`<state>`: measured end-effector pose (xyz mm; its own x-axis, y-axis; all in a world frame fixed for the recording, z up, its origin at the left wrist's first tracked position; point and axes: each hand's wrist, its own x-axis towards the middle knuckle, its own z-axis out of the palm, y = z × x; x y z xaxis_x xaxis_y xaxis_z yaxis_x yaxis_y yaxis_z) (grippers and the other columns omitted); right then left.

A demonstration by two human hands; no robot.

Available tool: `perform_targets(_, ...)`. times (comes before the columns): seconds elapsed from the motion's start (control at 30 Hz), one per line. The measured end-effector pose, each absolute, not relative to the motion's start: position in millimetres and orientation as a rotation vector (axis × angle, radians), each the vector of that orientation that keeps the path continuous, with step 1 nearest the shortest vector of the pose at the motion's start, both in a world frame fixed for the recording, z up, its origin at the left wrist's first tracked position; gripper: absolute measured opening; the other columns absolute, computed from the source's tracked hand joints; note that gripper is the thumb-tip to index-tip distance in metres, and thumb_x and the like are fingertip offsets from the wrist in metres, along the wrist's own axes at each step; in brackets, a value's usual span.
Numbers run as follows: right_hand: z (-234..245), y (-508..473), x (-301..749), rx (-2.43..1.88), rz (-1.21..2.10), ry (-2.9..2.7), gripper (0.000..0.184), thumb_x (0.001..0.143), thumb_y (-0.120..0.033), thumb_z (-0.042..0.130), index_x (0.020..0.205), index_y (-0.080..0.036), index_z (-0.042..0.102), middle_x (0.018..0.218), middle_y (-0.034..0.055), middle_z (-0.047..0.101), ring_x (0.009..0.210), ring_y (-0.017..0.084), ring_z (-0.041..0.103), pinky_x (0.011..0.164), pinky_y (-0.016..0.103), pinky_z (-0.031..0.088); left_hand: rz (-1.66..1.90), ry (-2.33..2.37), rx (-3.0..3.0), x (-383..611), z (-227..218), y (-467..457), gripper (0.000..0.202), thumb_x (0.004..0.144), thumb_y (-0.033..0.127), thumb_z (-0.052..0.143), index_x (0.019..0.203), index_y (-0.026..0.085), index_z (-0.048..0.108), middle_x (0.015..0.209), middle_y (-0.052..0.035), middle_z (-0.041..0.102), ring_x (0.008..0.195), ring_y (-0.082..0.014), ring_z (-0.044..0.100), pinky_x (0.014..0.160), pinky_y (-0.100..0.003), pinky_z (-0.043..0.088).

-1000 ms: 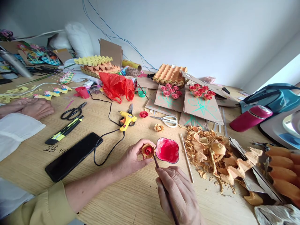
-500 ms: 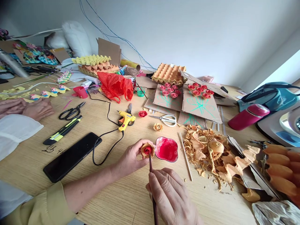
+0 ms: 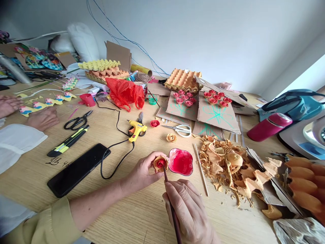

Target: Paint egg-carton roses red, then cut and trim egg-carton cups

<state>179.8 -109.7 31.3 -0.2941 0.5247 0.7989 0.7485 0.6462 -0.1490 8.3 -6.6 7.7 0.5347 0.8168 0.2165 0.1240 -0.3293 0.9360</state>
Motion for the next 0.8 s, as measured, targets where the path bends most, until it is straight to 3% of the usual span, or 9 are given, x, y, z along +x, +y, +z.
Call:
perform_targets(0.3, 32, -118, 182, -0.910, -0.296, -2.108, 0.033, 0.092, -0.002, 0.061, 0.125, -0.005, 0.062, 0.097, 0.0120, 0.077, 0.095, 0.020, 0.074, 0.089, 0.035, 0.061, 0.896, 0.791, 1.804, 9, 5, -6, 0.034, 0.079, 0.010, 0.069, 0.111, 0.020, 0.060, 0.105, -0.0019, 0.073, 0.094, -0.0153, 0.068, 0.085, -0.023, 0.054)
perform_targets(0.5, 23, -112, 202, -0.978, -0.270, -1.922, 0.036, 0.095, -0.011, 0.060, 0.131, -0.014, 0.060, 0.098, 0.0096, 0.076, 0.087, 0.020, 0.074, 0.078, 0.035, 0.062, 0.972, 0.828, 1.833, 8, 6, -4, 0.036, 0.080, 0.013, 0.069, 0.115, 0.019, 0.062, 0.112, -0.0066, 0.070, 0.101, -0.0188, 0.067, 0.086, -0.026, 0.057)
perform_targets(0.7, 27, -95, 208, -1.308, -0.399, -1.841, 0.008, 0.099, -0.017, 0.058, 0.103, -0.018, 0.065, 0.079, 0.0018, 0.072, 0.063, 0.013, 0.067, 0.065, 0.024, 0.053, 1.017, 0.924, 1.794, 8, 1, -3, 0.050, 0.077, 0.013, 0.069, 0.125, 0.018, 0.054, 0.112, -0.0075, 0.069, 0.097, -0.0187, 0.070, 0.083, -0.027, 0.058)
perform_targets(0.8, 27, -90, 204, -1.362, -0.401, -1.863, 0.010, 0.102, -0.021, 0.056, 0.096, -0.019, 0.064, 0.077, 0.0010, 0.072, 0.057, 0.012, 0.065, 0.060, 0.024, 0.050, 1.032, 0.886, 1.800, 8, -1, -2, 0.043, 0.078, 0.012, 0.068, 0.118, 0.019, 0.053, 0.105, -0.0043, 0.068, 0.092, -0.0164, 0.069, 0.081, -0.025, 0.058)
